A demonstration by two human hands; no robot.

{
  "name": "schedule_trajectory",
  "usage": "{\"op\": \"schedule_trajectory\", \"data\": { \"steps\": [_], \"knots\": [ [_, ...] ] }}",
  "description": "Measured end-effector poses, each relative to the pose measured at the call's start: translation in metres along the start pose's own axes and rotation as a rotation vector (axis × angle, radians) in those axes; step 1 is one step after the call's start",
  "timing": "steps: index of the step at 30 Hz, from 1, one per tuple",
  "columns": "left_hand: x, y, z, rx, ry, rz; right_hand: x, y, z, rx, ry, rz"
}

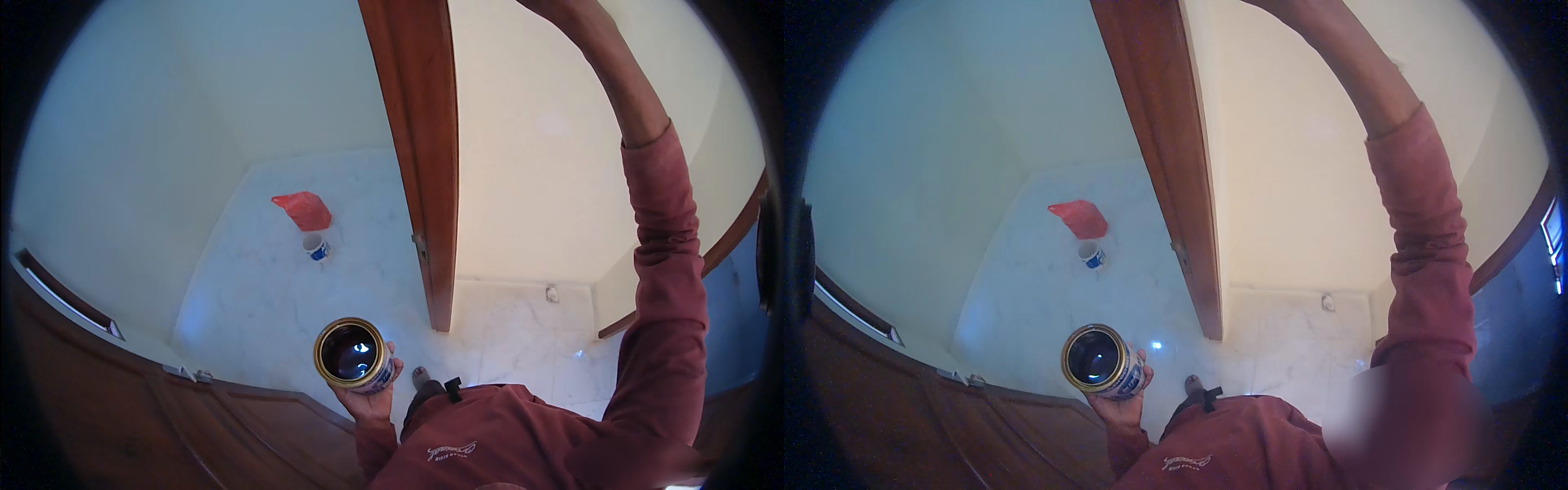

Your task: The person paints the wooden door frame using a brush and a can of dark stain. They repeatedly dip the brush into the can and apply the stain to the vertical and horizontal sections of the frame.

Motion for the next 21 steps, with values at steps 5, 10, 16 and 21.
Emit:
{"op": "schedule_trajectory", "data": {
  "steps": [5,10,16,21],
  "knots": [
    [-0.018,-0.019,0.001,-0.055,0.012,0.051,0.042,-0.077,0.080,0.144,-0.090,-0.138],
    [-0.005,-0.015,0.050,-0.231,0.071,0.093,0.110,-0.168,0.090,0.435,0.067,-0.322],
    [-0.006,0.010,0.014,-0.154,0.047,0.062,0.034,-0.059,0.051,0.282,0.538,-0.038],
    [-0.018,0.030,-0.006,-0.103,0.033,0.067,-0.065,0.075,0.020,-0.001,0.561,0.034]
  ]
}}
Point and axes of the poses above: each hand's wrist, its own y-axis towards the middle knuckle, its own z-axis out of the palm, x = y × z, the point moved 1 cm from there along y, towards the middle knuckle, and after that the axes turned 10 degrees about x, right-handed, at the moved point
